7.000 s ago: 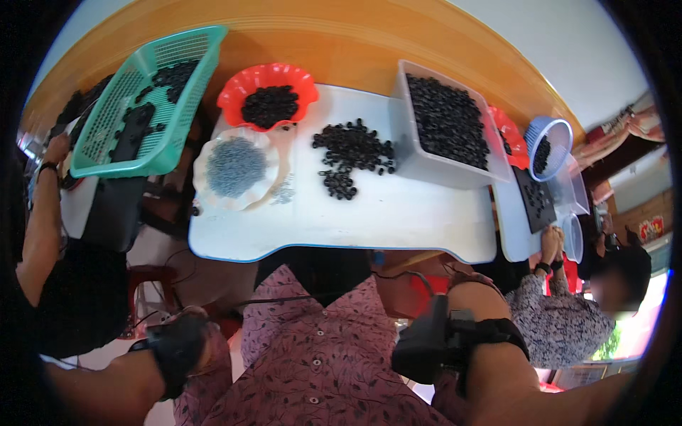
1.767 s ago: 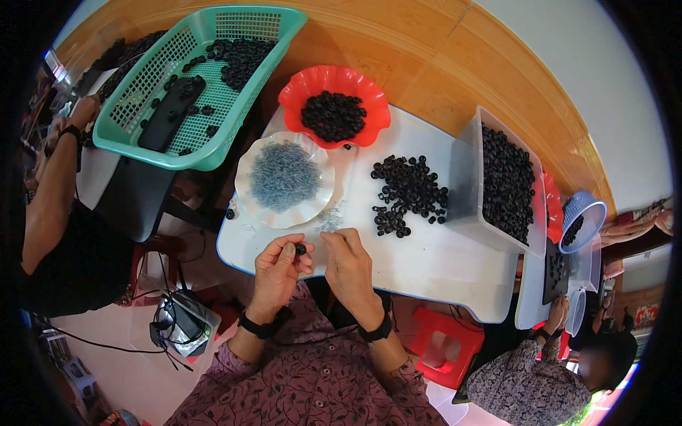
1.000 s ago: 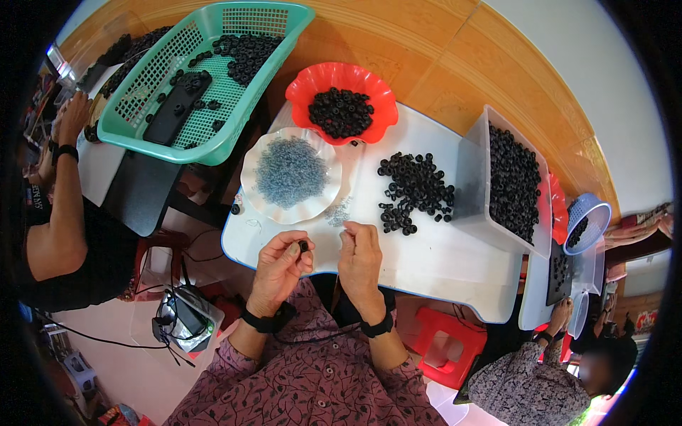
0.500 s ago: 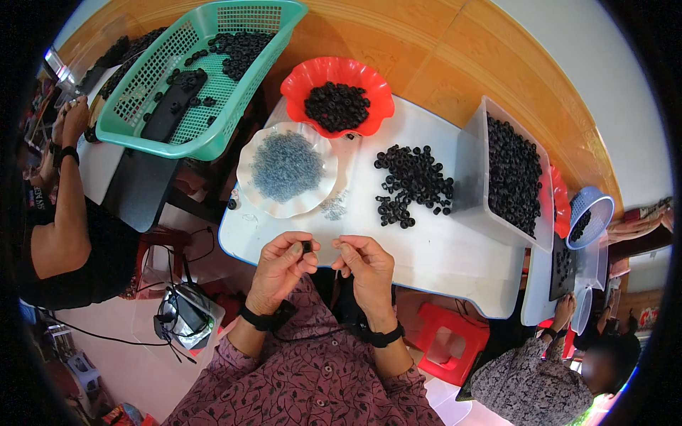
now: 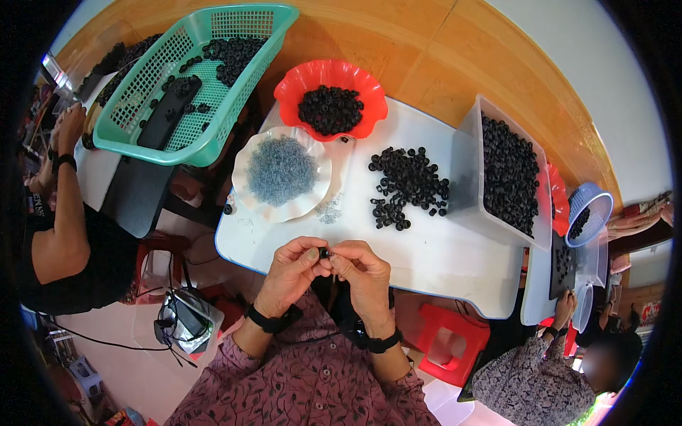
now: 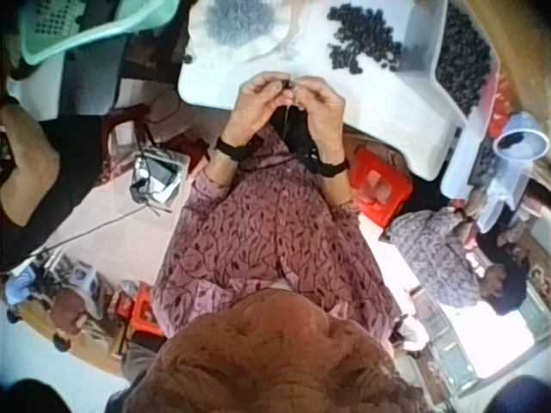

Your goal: Sorting small black plastic or rubber components into various containers on a work table.

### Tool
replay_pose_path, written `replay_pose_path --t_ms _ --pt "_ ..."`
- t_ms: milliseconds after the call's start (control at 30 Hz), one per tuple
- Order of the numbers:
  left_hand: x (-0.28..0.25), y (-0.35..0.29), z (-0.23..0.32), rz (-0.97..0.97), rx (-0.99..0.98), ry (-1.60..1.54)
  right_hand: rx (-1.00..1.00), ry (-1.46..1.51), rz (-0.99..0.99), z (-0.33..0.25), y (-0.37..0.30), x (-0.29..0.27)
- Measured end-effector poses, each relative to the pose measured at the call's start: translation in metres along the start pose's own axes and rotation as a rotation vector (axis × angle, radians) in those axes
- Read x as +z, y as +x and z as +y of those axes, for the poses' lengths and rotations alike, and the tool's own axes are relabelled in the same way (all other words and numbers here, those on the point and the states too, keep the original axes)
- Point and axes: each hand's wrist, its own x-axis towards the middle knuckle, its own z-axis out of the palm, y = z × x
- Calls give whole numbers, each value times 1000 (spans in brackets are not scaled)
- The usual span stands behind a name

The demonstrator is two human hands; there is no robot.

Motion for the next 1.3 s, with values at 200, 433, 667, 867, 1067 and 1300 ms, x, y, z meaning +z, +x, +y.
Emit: replay_pose_path --t_ms 200,433,667,867,1067,1300 --pt "-3 0 0 -9 9 3 -38 -41 -38 6 0 -1" --pt "-6 3 -3 -23 31 -24 -31 -64 -34 3 0 3" --pt "-7 4 -2 -34 32 -46 -35 -106 -8 0 0 7" --pt "-9 6 -4 -46 40 -49 -69 -97 -5 5 1 5" --pt "-10 6 -5 -51 43 -37 -90 -175 -15 4 3 6" --pt "-13 7 -3 -101 26 -31 -10 -88 -51 3 6 5"
